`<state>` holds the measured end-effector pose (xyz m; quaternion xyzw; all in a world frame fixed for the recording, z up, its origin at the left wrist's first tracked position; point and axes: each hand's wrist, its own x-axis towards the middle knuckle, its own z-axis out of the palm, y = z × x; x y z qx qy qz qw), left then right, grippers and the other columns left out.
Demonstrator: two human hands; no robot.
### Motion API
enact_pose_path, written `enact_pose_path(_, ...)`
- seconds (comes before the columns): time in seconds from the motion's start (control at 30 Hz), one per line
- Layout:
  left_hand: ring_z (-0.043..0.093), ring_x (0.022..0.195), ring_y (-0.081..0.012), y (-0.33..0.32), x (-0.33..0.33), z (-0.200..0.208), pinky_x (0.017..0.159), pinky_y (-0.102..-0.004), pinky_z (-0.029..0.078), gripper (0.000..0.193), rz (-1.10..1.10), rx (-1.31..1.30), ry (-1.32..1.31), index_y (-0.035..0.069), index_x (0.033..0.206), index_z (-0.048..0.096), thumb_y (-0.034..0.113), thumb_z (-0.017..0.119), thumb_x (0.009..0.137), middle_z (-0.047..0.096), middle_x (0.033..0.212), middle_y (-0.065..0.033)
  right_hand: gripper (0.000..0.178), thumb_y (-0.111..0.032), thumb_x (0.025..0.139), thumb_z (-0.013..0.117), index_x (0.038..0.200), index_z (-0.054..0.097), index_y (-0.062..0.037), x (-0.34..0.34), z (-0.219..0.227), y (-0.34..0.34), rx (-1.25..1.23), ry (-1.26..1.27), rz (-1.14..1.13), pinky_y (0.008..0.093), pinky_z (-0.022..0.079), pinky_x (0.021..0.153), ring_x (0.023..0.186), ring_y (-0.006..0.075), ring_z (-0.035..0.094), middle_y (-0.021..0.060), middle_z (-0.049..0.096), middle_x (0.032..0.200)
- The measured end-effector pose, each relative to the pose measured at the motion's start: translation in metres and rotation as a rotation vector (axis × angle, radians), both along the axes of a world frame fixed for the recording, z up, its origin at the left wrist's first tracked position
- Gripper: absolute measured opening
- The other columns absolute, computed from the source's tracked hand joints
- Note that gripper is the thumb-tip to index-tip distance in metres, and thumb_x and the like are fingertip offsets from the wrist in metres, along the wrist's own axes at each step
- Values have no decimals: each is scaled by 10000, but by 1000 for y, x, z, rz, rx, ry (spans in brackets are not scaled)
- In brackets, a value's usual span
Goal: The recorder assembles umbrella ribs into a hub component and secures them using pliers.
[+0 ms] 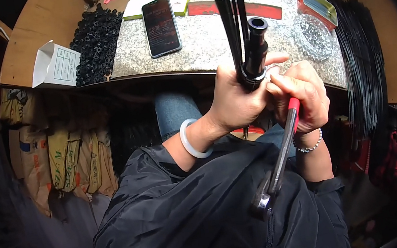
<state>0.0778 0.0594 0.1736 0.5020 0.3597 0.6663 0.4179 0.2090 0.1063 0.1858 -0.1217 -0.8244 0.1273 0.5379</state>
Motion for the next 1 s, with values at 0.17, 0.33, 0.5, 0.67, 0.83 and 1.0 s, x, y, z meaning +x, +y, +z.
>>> enact_pose_path(0.17,579,722,-68,2,-1,-4,622,-245,488,261,38,61,32,-59,1015,636,-6,650,760,681,888,-114,179,6,770,695,915,592,17,-7,0,1,51,40,31,259,388,489,532,168,503,63,538,636)
enact_pose_path(0.33,593,744,-83,1,-4,-5,640,-224,497,317,-2,57,45,-59,1070,629,-41,681,758,671,963,-116,184,-5,774,697,922,589,12,-10,3,-1,56,40,18,259,390,488,533,171,505,65,542,630)
enact_pose_path(0.5,559,684,-65,2,-2,-5,603,-242,473,281,51,63,31,-59,1008,638,45,698,754,671,842,-98,317,-98,625,757,918,641,-64,-7,-7,-3,-24,22,-38,297,468,564,643,208,593,58,604,763)
enact_pose_path(0.67,612,774,-101,0,-7,-5,659,-231,506,340,-17,16,75,-64,1062,629,-48,701,731,663,1000,-138,308,-111,626,769,904,643,-64,-9,-6,-3,-29,25,-58,293,462,558,631,197,586,50,601,745)
enact_pose_path(0.83,623,798,-115,2,-4,-7,674,-240,511,333,3,110,55,-65,1047,634,-34,709,724,655,1032,-141,285,-118,641,780,888,647,-66,-11,-2,-2,-19,33,-49,291,455,554,629,194,584,38,594,721)
enact_pose_path(1.0,619,726,-113,1,-7,2,654,-276,498,234,50,80,137,-35,976,659,73,694,772,677,851,-109,194,-52,696,755,831,616,-34,-18,4,4,-194,133,104,268,454,558,574,188,592,82,649,688)
